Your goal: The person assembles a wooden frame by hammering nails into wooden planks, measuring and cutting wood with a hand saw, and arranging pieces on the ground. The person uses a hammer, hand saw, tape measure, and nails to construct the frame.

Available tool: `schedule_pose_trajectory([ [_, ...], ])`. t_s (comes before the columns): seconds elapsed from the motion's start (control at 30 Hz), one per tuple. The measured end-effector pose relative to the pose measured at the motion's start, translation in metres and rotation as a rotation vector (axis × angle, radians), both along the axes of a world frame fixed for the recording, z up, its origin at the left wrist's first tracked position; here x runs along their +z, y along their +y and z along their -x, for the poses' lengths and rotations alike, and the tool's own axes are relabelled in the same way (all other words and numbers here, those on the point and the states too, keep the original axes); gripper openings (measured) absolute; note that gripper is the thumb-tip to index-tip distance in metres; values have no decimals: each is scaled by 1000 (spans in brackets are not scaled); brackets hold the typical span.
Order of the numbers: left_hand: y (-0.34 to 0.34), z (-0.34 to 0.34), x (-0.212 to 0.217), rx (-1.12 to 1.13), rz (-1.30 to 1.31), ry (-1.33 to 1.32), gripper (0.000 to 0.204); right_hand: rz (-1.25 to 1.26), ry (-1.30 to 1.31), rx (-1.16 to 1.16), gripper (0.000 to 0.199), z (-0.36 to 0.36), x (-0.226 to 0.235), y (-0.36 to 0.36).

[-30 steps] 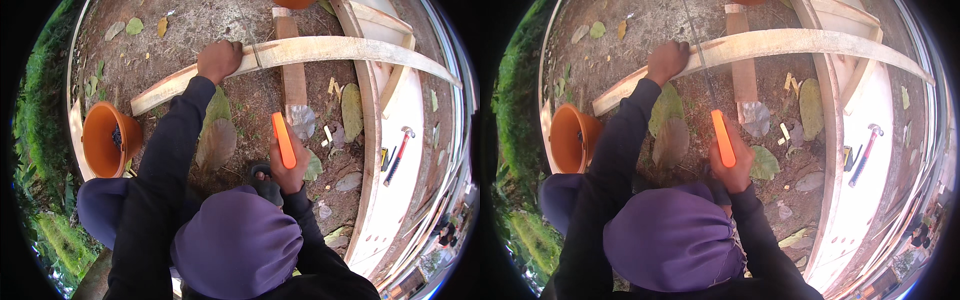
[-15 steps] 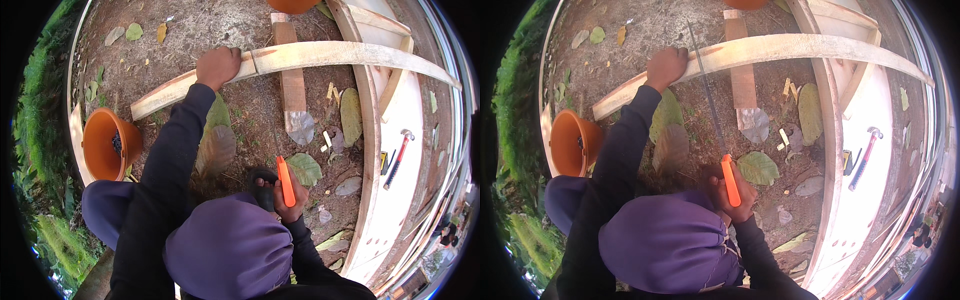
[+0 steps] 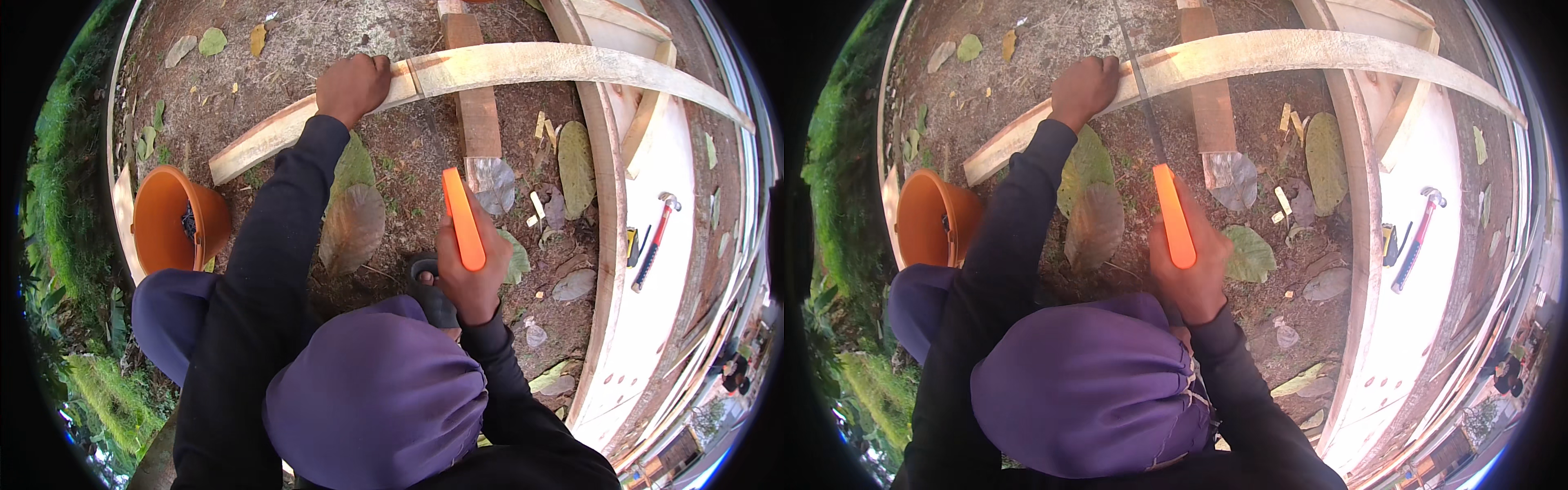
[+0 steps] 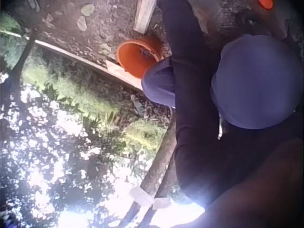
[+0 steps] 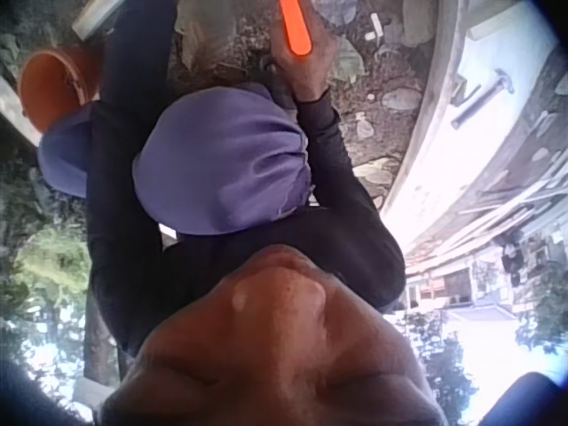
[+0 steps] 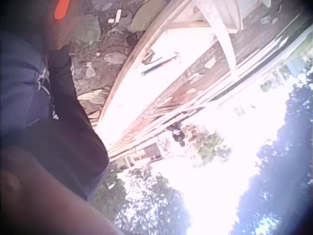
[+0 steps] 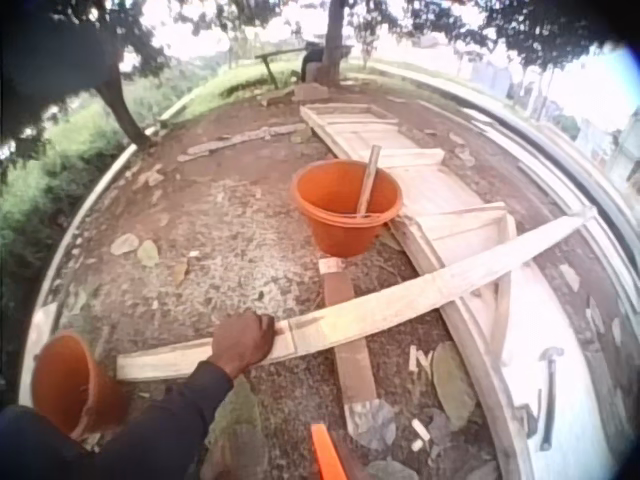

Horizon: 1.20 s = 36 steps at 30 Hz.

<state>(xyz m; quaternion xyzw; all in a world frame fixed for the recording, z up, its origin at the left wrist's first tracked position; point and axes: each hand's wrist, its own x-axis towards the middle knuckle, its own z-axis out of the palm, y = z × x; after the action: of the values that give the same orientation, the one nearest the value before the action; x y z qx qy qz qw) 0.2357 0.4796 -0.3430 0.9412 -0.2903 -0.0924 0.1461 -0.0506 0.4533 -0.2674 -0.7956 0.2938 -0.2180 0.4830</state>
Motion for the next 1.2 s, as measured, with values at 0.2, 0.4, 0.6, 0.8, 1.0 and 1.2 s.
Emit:
schedule_pose_trajectory([
  [0.2,3,3,3,66,-17,40,57,-11,19,41,50,19,12,8],
  [0.4,-8,9,13,16,-41,70,56,-68,4,-36,44,-21,6,-9],
  [0.6,9,-5,-20,14,16,-58,55,-23,-6,46,51,15,2,5],
  [0.8,-5,5,6,-19,-45,81,50,11,-99,-42,48,-39,-18,-10],
  [1.0,3,7,7,72,-73,105,51,-3,-4,45,52,13,-4,4],
  [1.2,5,-2,-13,-60,16,-24,54,-11,-41,-26,49,-21,-10,-3],
])
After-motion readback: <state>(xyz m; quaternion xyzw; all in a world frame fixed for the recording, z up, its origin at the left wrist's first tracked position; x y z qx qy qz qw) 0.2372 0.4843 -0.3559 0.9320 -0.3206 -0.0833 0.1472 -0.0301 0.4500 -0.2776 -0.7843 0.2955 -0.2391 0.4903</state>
